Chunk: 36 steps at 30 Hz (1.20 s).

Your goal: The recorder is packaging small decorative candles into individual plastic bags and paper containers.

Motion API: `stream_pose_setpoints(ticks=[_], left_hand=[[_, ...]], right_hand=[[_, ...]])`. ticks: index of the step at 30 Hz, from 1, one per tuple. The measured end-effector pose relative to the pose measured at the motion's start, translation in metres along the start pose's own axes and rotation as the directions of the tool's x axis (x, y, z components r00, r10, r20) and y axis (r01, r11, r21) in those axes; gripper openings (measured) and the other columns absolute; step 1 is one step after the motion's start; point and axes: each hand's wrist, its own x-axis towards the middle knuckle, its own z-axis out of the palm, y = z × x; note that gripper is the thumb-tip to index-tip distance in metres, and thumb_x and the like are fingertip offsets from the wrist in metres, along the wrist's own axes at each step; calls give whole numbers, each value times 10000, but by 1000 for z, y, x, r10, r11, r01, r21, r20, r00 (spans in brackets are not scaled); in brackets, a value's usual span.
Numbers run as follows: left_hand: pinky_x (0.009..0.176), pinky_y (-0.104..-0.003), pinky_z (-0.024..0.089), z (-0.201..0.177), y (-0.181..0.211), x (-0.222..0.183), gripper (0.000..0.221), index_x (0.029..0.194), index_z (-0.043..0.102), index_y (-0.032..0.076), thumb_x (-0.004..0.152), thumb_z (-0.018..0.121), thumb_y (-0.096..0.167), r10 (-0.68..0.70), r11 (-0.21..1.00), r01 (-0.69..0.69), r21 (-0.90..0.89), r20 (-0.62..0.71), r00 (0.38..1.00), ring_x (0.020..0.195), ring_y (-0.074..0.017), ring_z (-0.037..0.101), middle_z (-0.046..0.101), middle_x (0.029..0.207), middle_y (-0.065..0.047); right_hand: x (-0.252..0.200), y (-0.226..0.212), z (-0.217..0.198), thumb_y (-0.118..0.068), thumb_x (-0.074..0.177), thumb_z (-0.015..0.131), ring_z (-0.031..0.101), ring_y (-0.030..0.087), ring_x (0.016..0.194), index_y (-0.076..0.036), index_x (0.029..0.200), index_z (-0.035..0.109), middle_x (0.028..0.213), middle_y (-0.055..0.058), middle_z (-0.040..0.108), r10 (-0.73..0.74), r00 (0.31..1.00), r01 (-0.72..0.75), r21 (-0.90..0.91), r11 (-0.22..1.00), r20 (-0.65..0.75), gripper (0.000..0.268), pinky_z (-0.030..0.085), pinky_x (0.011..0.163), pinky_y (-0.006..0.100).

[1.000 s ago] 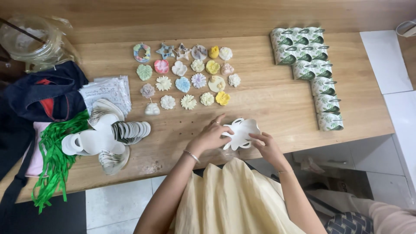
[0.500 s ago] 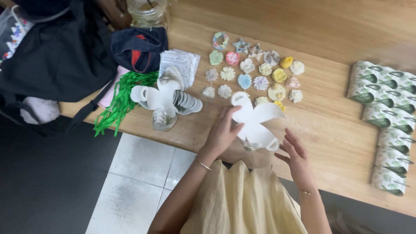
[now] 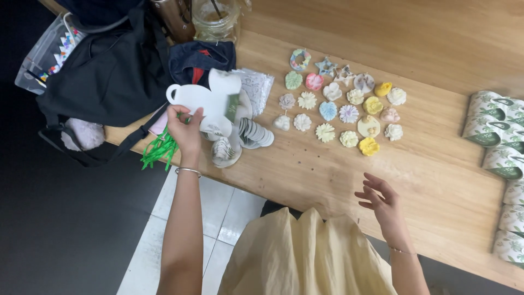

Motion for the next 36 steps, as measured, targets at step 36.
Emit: stream_pose_setpoints(ticks=[36], left_hand=[[1031,-450,490,-10,127,-57,241,1185,728,60,972,732,173,173,771,-500,393,627,759,1202,-375,611,630,1252,-185]], right_hand=[[-21,-20,14,-158,978,617,708,172,941,-97,1279,669,1115,75,759,38,999,-31,-305,952,17,312,571,802,320]])
